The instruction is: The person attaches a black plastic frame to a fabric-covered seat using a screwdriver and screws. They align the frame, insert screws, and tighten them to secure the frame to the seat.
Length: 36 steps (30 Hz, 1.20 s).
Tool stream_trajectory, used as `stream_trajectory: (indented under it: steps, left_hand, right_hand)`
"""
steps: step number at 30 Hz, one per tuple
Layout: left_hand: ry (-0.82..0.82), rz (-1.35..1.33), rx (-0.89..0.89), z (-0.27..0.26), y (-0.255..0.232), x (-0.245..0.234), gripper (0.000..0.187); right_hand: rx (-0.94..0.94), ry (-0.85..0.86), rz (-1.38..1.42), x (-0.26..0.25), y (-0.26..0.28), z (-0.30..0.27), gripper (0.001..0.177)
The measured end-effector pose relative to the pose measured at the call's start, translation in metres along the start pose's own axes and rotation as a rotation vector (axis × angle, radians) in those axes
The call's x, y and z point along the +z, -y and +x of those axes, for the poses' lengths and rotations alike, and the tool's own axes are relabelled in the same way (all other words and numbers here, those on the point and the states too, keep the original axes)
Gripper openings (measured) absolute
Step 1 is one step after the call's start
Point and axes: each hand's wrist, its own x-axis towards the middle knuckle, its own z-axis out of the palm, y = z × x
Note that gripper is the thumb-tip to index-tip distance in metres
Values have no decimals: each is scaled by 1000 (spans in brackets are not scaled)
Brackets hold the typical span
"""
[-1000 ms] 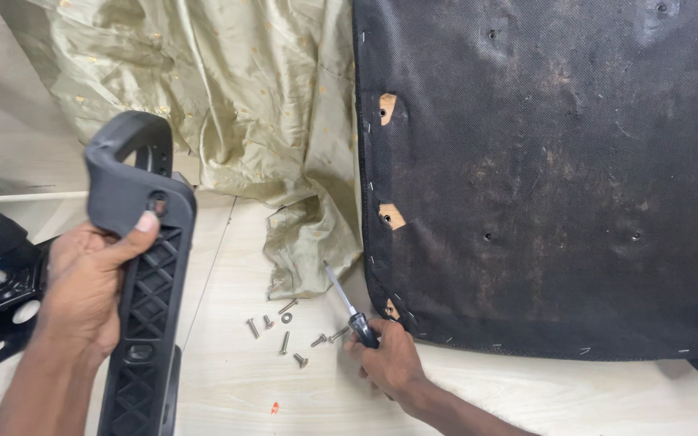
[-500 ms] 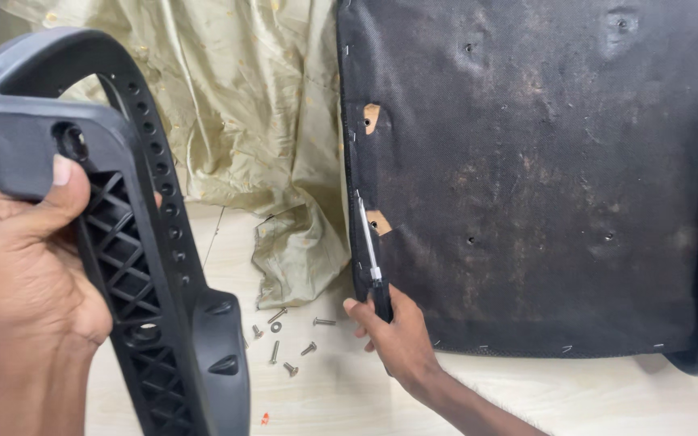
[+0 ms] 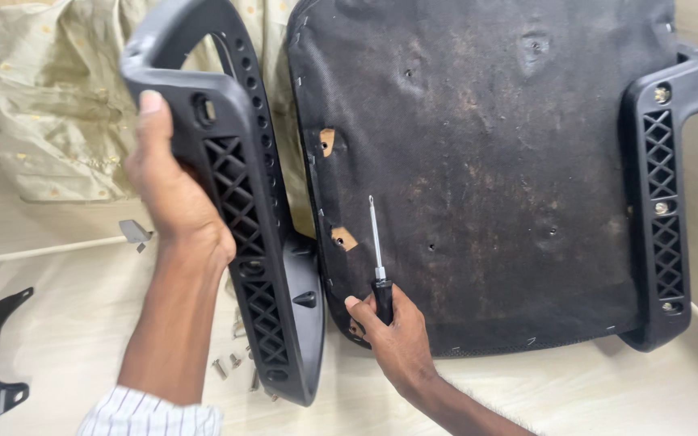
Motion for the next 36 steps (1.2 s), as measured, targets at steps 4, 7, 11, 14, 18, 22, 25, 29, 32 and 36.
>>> stream_trajectory:
  steps: [4, 7, 11, 14, 18, 22, 25, 29, 32, 36]
  left_hand:
    - [-123, 83, -115, 14, 29, 6, 46]
    - [-158, 105, -151, 22, 38, 2, 48]
    - [-168, 113, -164, 35, 43, -9, 52]
    - [-113, 189, -90, 44, 40, -27, 52]
    - [-50, 412, 48, 54, 30, -51, 56]
    - [24, 338, 123, 60, 17, -71, 55]
    - [48, 293, 140, 60, 9, -81, 53]
    - [14, 303, 133, 55, 3, -93, 53]
    - [31, 322, 142, 53, 2, -99, 54]
    - [17, 320, 113, 53, -1, -105, 52]
  right_hand:
    - [29, -52, -159, -7, -4, 5, 33]
    - [8, -49, -153, -8, -5, 3, 31]
    - [22, 10, -155, -7, -9, -9, 28]
    - [158, 128, -278, -2, -11, -14, 31]
    - [151, 410, -596, 16, -16, -12, 42]
    - [0, 620, -736, 37, -24, -13, 49]
    - [-67, 658, -879, 56, -28, -12, 50]
    - [-87, 512, -947, 76, -32, -9, 46]
    - [24, 456, -956, 89, -33, -1, 45]
    - [182, 369, -874, 100, -36, 16, 51]
